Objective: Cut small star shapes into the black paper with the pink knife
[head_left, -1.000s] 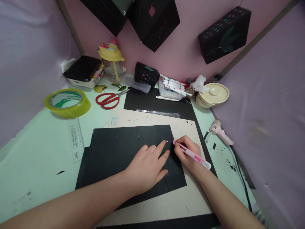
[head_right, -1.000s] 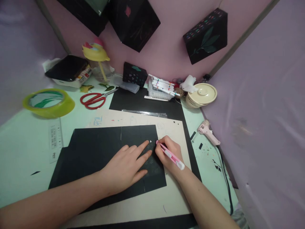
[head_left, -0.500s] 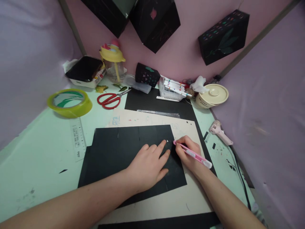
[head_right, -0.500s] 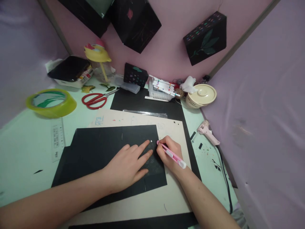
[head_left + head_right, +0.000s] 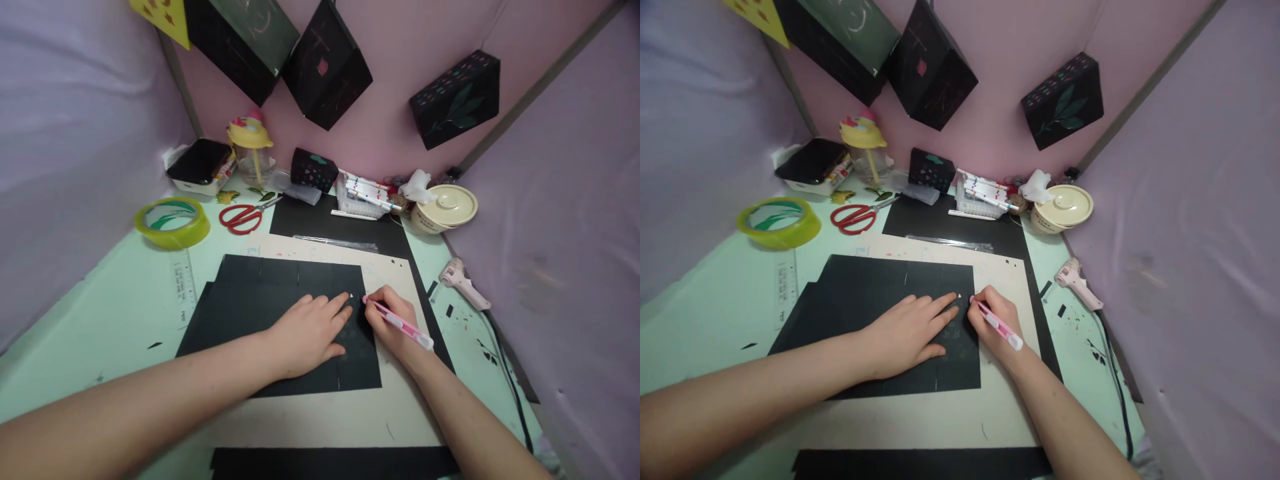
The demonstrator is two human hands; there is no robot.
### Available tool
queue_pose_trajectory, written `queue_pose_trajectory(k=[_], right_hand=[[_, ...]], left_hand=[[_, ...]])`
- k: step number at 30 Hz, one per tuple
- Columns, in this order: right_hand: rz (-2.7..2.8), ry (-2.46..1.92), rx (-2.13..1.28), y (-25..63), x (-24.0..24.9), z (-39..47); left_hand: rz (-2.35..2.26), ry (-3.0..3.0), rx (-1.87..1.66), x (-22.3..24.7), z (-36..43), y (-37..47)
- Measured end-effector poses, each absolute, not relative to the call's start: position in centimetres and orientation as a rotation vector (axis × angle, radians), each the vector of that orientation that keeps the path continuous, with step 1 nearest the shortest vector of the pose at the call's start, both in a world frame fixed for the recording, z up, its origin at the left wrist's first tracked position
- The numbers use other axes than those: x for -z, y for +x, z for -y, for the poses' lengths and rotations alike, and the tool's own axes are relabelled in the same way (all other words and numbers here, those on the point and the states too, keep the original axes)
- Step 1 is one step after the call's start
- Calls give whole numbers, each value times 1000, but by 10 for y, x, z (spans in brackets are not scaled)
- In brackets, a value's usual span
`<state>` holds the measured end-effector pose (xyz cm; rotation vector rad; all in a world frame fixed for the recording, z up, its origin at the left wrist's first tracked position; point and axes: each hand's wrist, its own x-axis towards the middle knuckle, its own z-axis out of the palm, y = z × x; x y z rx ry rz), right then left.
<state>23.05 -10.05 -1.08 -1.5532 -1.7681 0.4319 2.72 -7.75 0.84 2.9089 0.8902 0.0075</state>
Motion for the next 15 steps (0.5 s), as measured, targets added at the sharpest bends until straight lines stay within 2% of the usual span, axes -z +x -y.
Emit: queue_pose_trajectory(k=[4, 7, 15], right_hand=[[1784, -1538, -434, 232, 12, 101], [1776, -1533, -430, 233, 13, 101], [1761, -1553, -456, 231, 10, 99]], left_hand=[[-866, 2904, 74, -24, 66, 33], [-867, 2902, -34, -28, 60, 40], [-793, 2777, -190, 0, 53, 39]])
